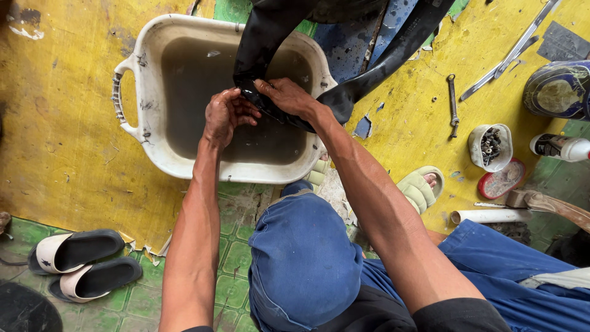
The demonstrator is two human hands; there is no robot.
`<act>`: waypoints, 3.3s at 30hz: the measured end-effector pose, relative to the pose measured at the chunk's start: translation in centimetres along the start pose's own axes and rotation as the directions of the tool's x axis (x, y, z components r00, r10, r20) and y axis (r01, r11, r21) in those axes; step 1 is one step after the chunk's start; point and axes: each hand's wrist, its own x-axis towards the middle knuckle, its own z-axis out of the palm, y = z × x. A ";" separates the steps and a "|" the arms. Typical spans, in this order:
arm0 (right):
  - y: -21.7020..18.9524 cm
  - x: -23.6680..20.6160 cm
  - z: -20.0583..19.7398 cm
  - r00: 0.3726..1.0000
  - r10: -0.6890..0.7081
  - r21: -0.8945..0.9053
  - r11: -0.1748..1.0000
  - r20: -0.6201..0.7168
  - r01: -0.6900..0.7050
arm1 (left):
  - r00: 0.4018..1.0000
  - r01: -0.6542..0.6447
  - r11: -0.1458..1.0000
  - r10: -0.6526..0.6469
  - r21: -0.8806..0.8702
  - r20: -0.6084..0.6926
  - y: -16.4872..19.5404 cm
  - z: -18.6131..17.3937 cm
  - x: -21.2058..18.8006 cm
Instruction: The person sits on the floor and uses an angle grinder on the motorcycle wheel hub area, then dips a black inner tube into a basin of water, working it with both hands to check it. The person then fits the inner tube into the tire mounted on the green motorcycle, pressing and tucking the tube around the rim by hand.
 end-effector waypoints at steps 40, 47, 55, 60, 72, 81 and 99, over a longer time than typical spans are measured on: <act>0.4 -1.6 1.9 0.978 0.011 -0.526 0.842 -0.207 -0.121 | 0.922 -0.138 0.857 0.295 0.497 -0.252 -4.6 2.0 2.1; -0.5 -4.6 3.9 0.921 -0.302 -0.884 0.459 -0.248 -0.087 | 0.827 0.028 0.716 0.375 0.698 -0.418 -4.9 3.4 4.4; 2.7 -3.7 2.3 0.632 -0.757 -0.985 0.159 -0.165 -0.067 | 0.814 -0.002 0.759 0.380 0.651 -0.440 -4.4 4.9 6.3; 2.7 -2.9 2.8 0.864 -0.500 -0.958 0.274 -0.063 0.088 | 0.911 -0.057 0.821 0.275 0.568 -0.306 -3.6 5.5 4.6; 2.4 -3.2 2.4 0.656 -0.754 -0.997 0.061 -0.017 0.044 | 0.769 -0.053 0.510 0.569 0.858 -0.291 -3.1 5.7 5.5; 1.3 -3.3 2.7 0.894 -0.446 -0.964 0.252 -0.037 0.086 | 0.800 -0.108 0.613 0.521 0.783 -0.297 -4.0 4.8 5.0; -0.3 -3.7 2.0 0.972 -0.229 -0.922 0.365 0.045 0.128 | 0.846 -0.158 0.477 0.517 0.865 -0.131 1.0 7.7 1.8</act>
